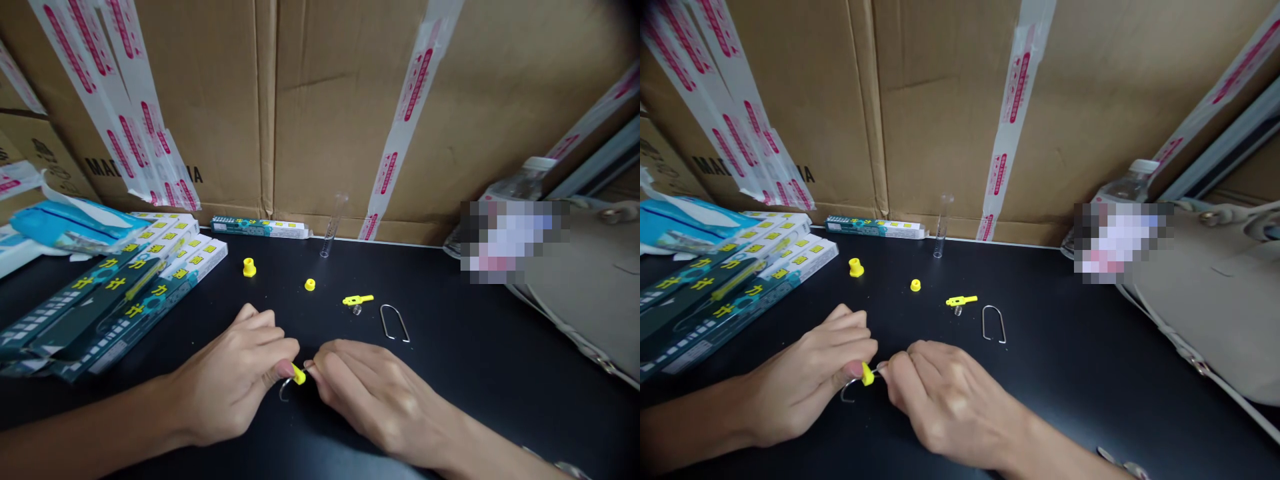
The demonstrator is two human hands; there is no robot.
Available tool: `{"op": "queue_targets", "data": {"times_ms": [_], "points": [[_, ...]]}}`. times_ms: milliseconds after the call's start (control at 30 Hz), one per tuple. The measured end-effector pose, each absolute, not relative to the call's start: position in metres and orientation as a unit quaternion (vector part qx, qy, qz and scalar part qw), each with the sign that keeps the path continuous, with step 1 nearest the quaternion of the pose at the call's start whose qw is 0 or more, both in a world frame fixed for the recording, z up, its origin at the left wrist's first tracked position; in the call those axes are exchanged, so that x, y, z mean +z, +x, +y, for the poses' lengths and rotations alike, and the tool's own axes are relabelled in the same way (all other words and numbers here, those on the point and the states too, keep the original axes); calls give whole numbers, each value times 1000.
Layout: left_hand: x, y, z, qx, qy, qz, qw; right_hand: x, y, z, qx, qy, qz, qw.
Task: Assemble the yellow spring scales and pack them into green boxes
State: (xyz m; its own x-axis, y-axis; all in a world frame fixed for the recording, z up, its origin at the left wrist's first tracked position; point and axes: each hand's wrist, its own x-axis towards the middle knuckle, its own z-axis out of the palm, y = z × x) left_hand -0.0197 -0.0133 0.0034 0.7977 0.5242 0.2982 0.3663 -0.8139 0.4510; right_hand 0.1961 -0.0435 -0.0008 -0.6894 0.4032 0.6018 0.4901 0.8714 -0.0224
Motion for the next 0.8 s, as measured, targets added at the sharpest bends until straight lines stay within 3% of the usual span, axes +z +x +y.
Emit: {"op": "queue_targets", "data": {"times_ms": [500,633,800], "points": [[1,-20,-11,209,922,252,206,6,205,-35,28,-279,-916,287],[3,-19,-12,229,925,267,142,5,205,-35,210,-322,-860,335],[-1,-17,-13,260,914,310,38,7,189,-44,411,-360,-768,336]]}}
